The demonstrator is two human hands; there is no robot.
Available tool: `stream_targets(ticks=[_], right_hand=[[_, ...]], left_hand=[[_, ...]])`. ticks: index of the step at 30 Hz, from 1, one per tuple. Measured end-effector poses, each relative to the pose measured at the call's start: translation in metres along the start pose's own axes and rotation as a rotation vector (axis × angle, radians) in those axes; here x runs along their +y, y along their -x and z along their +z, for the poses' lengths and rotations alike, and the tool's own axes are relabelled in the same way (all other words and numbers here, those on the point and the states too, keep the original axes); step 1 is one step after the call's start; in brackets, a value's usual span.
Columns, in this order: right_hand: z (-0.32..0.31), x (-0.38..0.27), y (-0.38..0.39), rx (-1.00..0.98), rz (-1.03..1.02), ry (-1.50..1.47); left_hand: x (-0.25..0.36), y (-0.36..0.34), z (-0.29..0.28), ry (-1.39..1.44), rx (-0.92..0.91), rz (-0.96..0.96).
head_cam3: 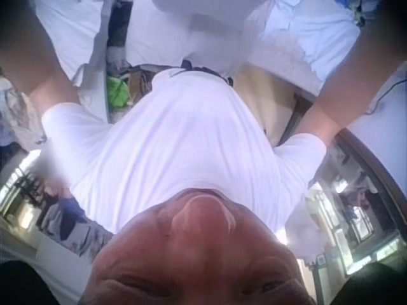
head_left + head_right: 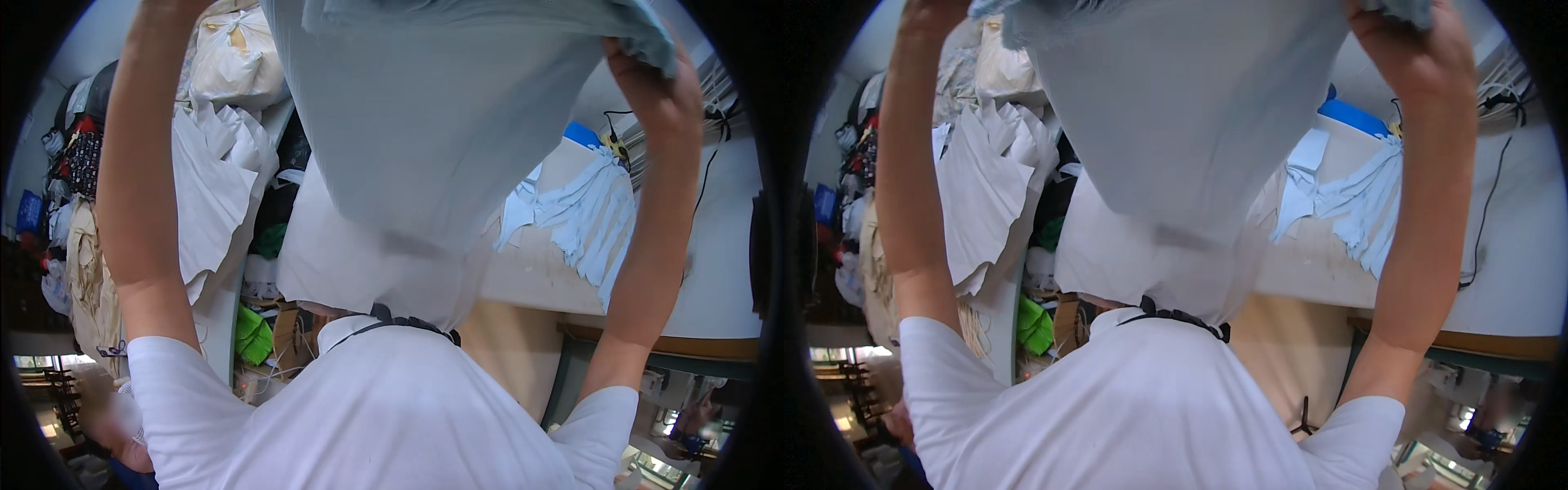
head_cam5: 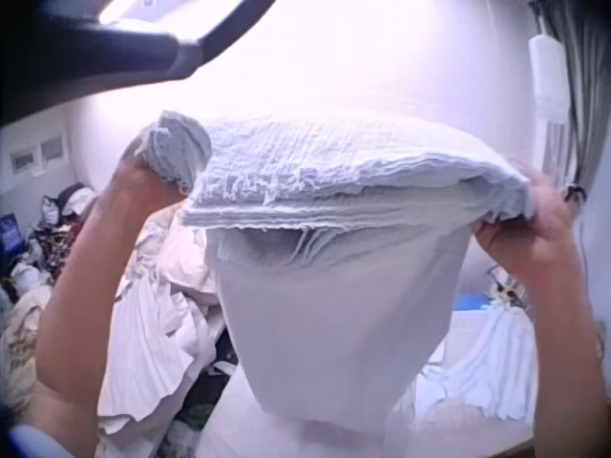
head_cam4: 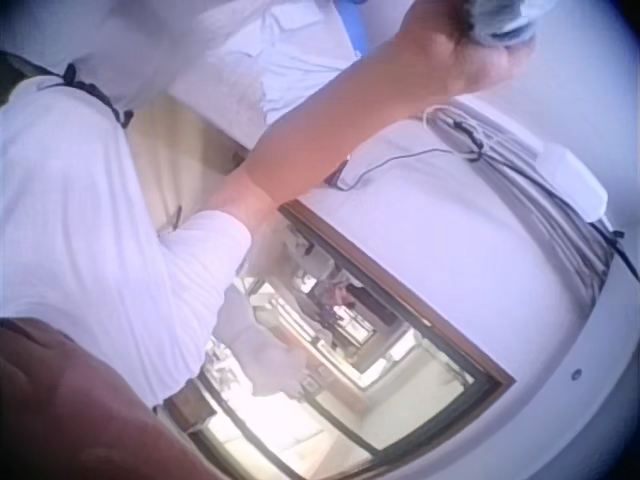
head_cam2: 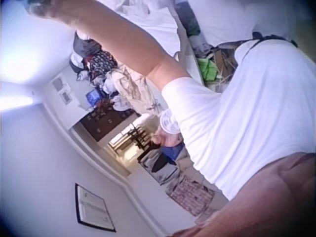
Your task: The person folds a light blue garment and places it into a white bin. They then unfold a beige garment, smooth it out on the table, and fold it. Finally, they arrange several light blue fabric strips on the table, aligning them in parallel rows.
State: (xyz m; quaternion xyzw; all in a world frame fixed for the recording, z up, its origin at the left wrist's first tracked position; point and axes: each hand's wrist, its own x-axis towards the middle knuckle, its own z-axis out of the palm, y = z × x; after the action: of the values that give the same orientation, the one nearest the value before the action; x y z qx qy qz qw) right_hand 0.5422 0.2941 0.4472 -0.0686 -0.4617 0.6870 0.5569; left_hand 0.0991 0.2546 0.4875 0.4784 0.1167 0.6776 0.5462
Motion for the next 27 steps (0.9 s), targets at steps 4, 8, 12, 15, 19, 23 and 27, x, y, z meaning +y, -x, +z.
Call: stream_targets(ticks=[4, 8, 12, 15, 19, 23, 27], right_hand=[[0.025, 0.034, -0.013, 0.360, 0.011, 0.057], [0.026, 0.059, -0.038, 0.386, 0.100, 0.055], [0.018, 0.064, -0.063, 0.237, 0.121, -0.002], [0.010, 0.066, -0.038, 0.365, 0.077, 0.086], [-0.010, 0.110, 0.039, 0.308, 0.371, 0.157], [-0.031, 0.162, 0.141, 0.323, 0.652, 0.349], [-0.085, 0.224, 0.242, 0.439, 0.909, 0.375]], left_hand=[[-0.011, -0.039, -0.064, 0.023, 0.135, -0.197], [0.007, -0.029, -0.061, -0.161, 0.219, -0.178], [0.027, -0.010, -0.039, -0.197, 0.188, -0.070], [0.044, 0.043, -0.057, -0.344, 0.112, -0.067], [-0.004, 0.176, -0.065, -0.372, 0.451, -0.295], [-0.077, 0.303, -0.028, -0.439, 0.843, -0.550], [-0.158, 0.404, -0.051, -0.298, 0.952, -0.744]])
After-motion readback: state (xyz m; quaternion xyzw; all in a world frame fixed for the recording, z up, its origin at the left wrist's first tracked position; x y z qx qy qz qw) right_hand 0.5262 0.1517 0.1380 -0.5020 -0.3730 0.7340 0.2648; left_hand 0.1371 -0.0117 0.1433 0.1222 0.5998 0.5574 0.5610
